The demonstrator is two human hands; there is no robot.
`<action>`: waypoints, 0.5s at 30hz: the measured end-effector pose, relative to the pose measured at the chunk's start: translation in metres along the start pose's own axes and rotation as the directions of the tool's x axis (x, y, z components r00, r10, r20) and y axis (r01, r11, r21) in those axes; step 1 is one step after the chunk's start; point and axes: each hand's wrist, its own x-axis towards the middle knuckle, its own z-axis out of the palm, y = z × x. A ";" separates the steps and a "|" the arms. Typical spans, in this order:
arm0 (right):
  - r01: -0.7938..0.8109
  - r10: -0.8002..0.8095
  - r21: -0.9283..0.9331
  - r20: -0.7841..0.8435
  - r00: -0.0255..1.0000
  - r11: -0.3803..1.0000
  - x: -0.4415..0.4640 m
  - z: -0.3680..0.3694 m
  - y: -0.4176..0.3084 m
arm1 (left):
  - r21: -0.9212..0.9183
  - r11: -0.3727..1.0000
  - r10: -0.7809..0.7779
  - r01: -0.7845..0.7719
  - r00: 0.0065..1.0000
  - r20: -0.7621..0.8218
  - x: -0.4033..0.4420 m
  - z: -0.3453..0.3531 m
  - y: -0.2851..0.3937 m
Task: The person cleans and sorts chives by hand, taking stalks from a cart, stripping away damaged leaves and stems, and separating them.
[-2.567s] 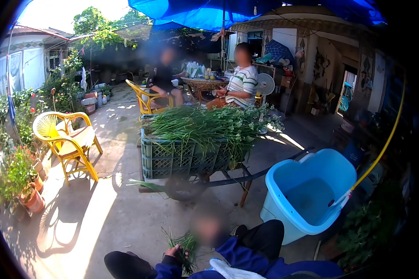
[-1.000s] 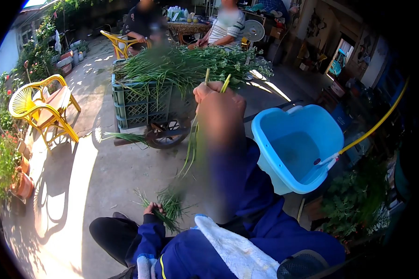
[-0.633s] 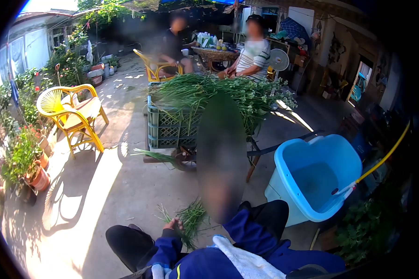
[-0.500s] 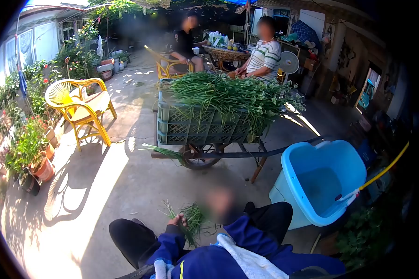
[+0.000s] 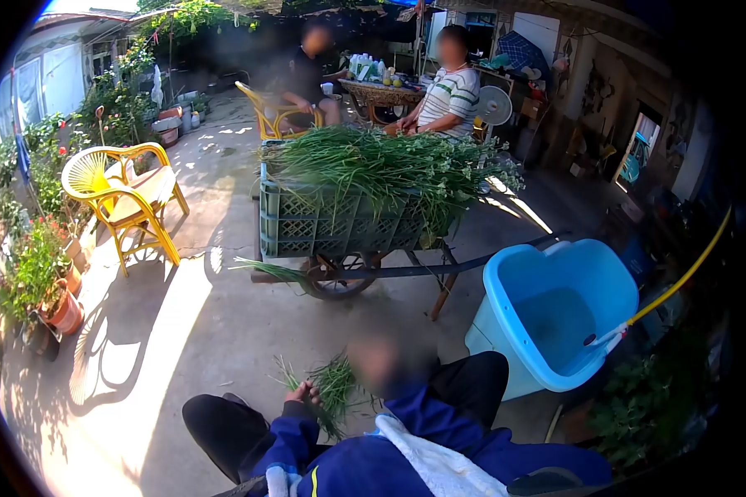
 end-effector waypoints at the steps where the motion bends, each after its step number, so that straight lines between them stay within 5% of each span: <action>1: -0.003 0.003 0.006 -0.001 1.000 1.000 0.000 0.000 0.001 | 0.001 1.000 0.004 -0.004 1.000 0.012 0.001 -0.002 0.000; 10: -0.024 0.031 0.101 -0.074 0.997 0.995 0.024 -0.009 0.000 | 0.001 1.000 0.018 -0.018 1.000 -0.004 0.001 0.000 -0.001; 15: 0.089 0.083 0.471 -0.332 0.940 0.878 0.060 -0.042 -0.064 | 0.019 1.000 0.020 -0.020 1.000 0.004 0.002 -0.001 -0.003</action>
